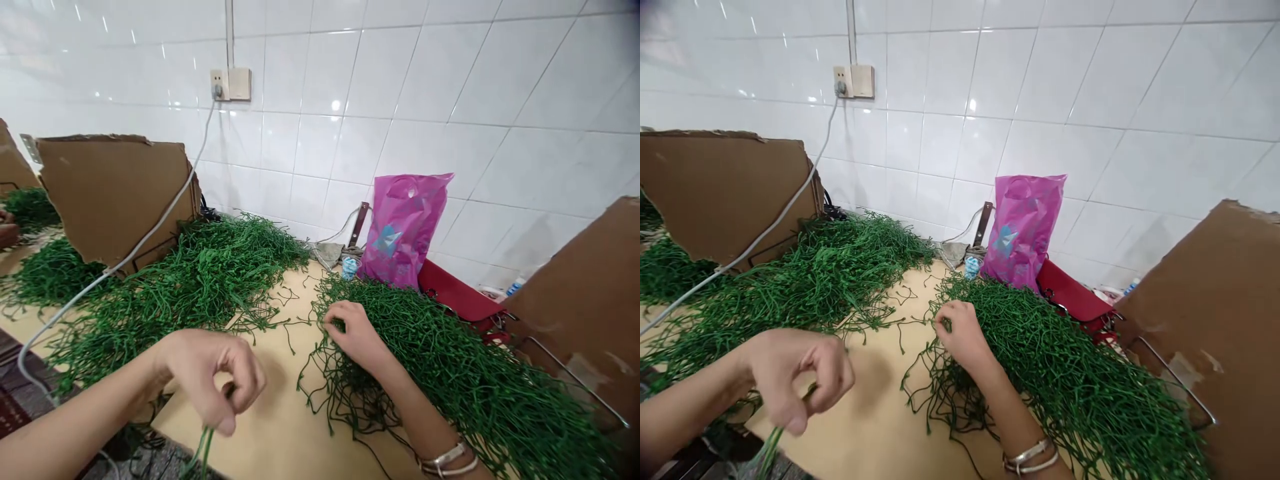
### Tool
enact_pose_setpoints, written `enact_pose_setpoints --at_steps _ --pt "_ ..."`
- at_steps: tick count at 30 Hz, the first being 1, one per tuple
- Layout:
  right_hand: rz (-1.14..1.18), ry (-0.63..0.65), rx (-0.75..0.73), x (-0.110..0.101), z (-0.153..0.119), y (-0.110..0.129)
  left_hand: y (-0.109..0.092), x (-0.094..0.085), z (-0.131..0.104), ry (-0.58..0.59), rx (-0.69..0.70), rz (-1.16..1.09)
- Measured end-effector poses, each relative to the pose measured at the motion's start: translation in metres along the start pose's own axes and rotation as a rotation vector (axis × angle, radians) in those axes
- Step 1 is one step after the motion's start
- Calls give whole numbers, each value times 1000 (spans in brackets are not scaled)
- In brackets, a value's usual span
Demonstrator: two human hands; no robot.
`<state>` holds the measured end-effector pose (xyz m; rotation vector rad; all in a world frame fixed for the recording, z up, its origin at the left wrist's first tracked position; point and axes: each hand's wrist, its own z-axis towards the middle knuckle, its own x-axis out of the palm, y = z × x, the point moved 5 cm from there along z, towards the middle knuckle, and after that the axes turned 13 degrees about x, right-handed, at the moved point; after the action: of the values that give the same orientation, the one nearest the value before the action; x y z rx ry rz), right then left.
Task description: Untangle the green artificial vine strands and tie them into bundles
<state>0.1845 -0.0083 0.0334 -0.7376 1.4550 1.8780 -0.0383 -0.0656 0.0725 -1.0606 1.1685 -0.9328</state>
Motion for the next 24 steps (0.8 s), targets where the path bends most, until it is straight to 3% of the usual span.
enact_pose_setpoints --at_steps 3,6,9,12,14,15,19,24 --pt "259 1 129 -15 2 -8 -8 17 -3 -59 -71 213" --pt "494 22 234 -24 -3 -9 -11 18 16 -133 -51 384" --pt "661 57 291 -28 -9 -2 -6 -2 42 -284 -38 500" --pt "735 87 301 -30 -10 7 4 -38 61 -650 5 547" --pt "729 109 284 -30 -6 11 13 -57 72 -843 81 467" --pt "710 120 274 -31 -3 12 18 -62 79 -878 147 425" --pt "555 151 257 -31 7 1 47 -73 103 -912 215 380" --pt "341 76 274 -35 2 -26 86 -67 105 -1029 118 355"
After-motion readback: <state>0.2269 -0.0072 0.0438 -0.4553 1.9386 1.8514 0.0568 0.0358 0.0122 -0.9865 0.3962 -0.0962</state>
